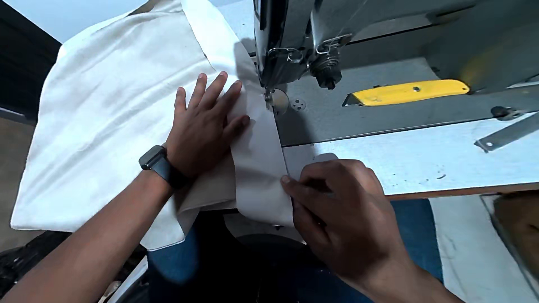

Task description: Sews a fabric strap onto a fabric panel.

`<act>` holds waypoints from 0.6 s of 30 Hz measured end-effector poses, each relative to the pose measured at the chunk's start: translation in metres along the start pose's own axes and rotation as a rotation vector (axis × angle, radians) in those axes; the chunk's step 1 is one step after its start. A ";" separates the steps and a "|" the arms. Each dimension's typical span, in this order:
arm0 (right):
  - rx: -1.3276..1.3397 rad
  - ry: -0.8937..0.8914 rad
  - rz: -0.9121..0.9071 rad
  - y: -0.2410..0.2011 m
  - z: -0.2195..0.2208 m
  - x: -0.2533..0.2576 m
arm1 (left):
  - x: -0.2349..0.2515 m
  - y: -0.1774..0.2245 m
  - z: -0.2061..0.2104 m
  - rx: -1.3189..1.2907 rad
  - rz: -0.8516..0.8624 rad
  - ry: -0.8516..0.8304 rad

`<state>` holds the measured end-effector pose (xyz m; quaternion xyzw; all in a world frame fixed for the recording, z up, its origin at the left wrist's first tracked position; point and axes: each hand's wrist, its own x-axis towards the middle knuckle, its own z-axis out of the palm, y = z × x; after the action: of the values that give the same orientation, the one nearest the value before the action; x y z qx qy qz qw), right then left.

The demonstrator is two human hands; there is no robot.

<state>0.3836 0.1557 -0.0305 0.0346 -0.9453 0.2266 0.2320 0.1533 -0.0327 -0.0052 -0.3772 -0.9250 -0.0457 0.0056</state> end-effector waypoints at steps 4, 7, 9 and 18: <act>-0.038 -0.036 0.011 0.003 -0.004 0.013 | 0.013 -0.006 0.000 0.005 -0.012 0.009; -0.050 -0.034 0.021 0.006 -0.005 0.021 | 0.023 -0.009 -0.001 0.005 -0.035 -0.010; -0.058 -0.032 0.027 0.007 -0.004 0.026 | 0.029 -0.013 0.000 0.003 -0.043 -0.011; -0.120 -0.045 0.031 0.008 -0.003 0.040 | 0.055 -0.029 0.000 -0.017 -0.027 0.020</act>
<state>0.3477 0.1663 -0.0132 0.0112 -0.9627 0.1720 0.2088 0.0939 -0.0152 -0.0047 -0.3641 -0.9295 -0.0577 0.0110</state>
